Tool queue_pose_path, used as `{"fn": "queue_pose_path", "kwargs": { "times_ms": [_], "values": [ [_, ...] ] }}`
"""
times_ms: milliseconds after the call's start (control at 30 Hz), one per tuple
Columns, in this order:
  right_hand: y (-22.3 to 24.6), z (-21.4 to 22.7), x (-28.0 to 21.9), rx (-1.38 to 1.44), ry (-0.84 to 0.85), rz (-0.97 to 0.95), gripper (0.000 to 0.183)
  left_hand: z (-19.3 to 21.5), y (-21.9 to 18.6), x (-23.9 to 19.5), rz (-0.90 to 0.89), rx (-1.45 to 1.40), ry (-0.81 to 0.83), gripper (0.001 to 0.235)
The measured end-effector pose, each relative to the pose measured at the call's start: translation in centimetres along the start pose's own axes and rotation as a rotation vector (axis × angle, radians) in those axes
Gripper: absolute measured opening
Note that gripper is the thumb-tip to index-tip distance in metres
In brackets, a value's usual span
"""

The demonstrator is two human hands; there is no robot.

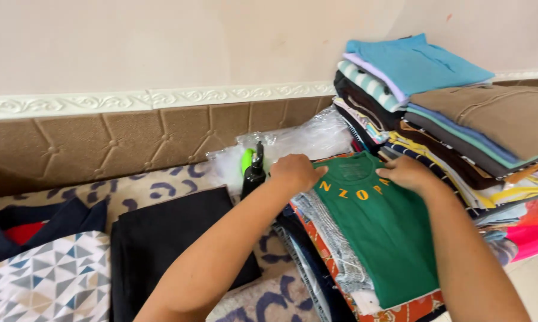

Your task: Sorting and organizing various items of clothing by laying them out on a flat surface

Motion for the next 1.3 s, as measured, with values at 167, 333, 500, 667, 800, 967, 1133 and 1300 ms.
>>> {"fn": "queue_pose_path", "kwargs": {
  "times_ms": [167,333,500,667,800,967,1133,1300],
  "values": [
    [-2.8,-1.2,2.8,0.074,-0.107,-0.146,0.059,-5.7,4.5,7.7,0.027,-0.28,0.118,0.085],
    [-3.0,-1.2,3.1,0.18,-0.192,-0.144,0.059,-4.4,3.8,6.9,0.086,-0.443,0.063,0.058],
    [-1.8,-0.5,1.5,0.25,-0.198,-0.138,0.06,-5.0,2.0,7.9,-0.007,-0.325,0.027,0.046],
    [-2.3,-0.4,3.0,0.165,-0.234,-0.119,0.061,-3.1,-0.7,5.1,-0.037,-0.317,0.13,0.048],
    [-2.0,-0.4,1.9,0.227,-0.226,-0.133,0.064,-1.5,-1.8,3.2,-0.028,-0.323,0.151,0.053],
    [-2.4,-0.8,1.7,0.365,-0.2,-0.122,0.073,1.7,-4.9,0.5,-0.13,-0.195,0.102,0.042],
    [-2.4,-1.2,2.3,0.738,-0.093,0.019,0.069,2.6,-12.1,-2.8,-0.451,-0.171,-0.163,0.027],
    [-8.1,3.2,4.0,0.882,-0.101,0.255,0.056,6.8,-18.2,-9.7,-0.777,-0.189,-0.328,0.032]
  ]
}}
Point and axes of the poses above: each hand's wrist, its own x-axis towards the middle knuckle, its own z-axis out of the back of the hand, y = z × x, the point moved 10 cm from there along x, towards the middle knuckle, and after that the axes turned 8 degrees about -x, right-handed, at the moved point
